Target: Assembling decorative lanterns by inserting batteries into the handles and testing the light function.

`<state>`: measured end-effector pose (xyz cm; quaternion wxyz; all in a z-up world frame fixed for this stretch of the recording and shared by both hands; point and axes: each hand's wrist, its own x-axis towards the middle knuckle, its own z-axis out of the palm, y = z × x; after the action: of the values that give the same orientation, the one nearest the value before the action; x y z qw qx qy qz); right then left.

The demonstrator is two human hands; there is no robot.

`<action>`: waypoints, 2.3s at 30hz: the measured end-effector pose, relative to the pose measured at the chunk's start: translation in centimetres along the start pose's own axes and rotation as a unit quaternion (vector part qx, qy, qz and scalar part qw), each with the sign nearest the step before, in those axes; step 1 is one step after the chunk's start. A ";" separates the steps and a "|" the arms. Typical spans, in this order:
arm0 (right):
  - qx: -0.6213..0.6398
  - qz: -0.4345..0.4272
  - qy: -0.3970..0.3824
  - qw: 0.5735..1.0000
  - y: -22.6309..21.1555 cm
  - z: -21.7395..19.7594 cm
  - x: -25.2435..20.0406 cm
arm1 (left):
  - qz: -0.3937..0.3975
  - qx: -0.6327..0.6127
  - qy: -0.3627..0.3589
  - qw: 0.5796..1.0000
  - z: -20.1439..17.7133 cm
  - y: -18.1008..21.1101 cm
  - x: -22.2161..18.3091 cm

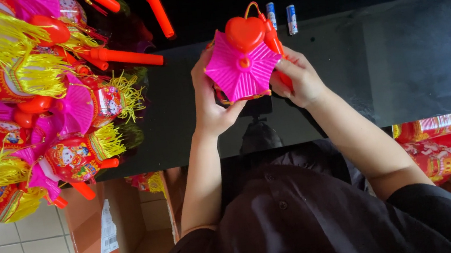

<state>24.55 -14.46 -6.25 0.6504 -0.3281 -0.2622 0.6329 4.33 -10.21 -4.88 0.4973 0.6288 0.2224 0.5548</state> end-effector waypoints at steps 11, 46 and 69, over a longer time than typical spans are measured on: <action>-0.046 0.015 -0.003 0.999 0.0 -0.3 -0.1 | 0.106 0.172 0.038 0.979 0.4 -0.1 0.7; -0.110 0.031 0.023 0.993 -3.7 2.7 0.0 | 0.035 0.465 0.152 0.871 -2.0 1.3 -0.4; -0.048 0.001 0.005 0.999 -1.1 -8.1 3.9 | -0.103 -0.090 0.128 0.982 11.8 -6.8 3.5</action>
<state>31.62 -11.32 -10.91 0.6347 -0.3626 -0.2886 0.6184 18.07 -9.00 -7.86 0.5741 0.4786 0.2971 0.5943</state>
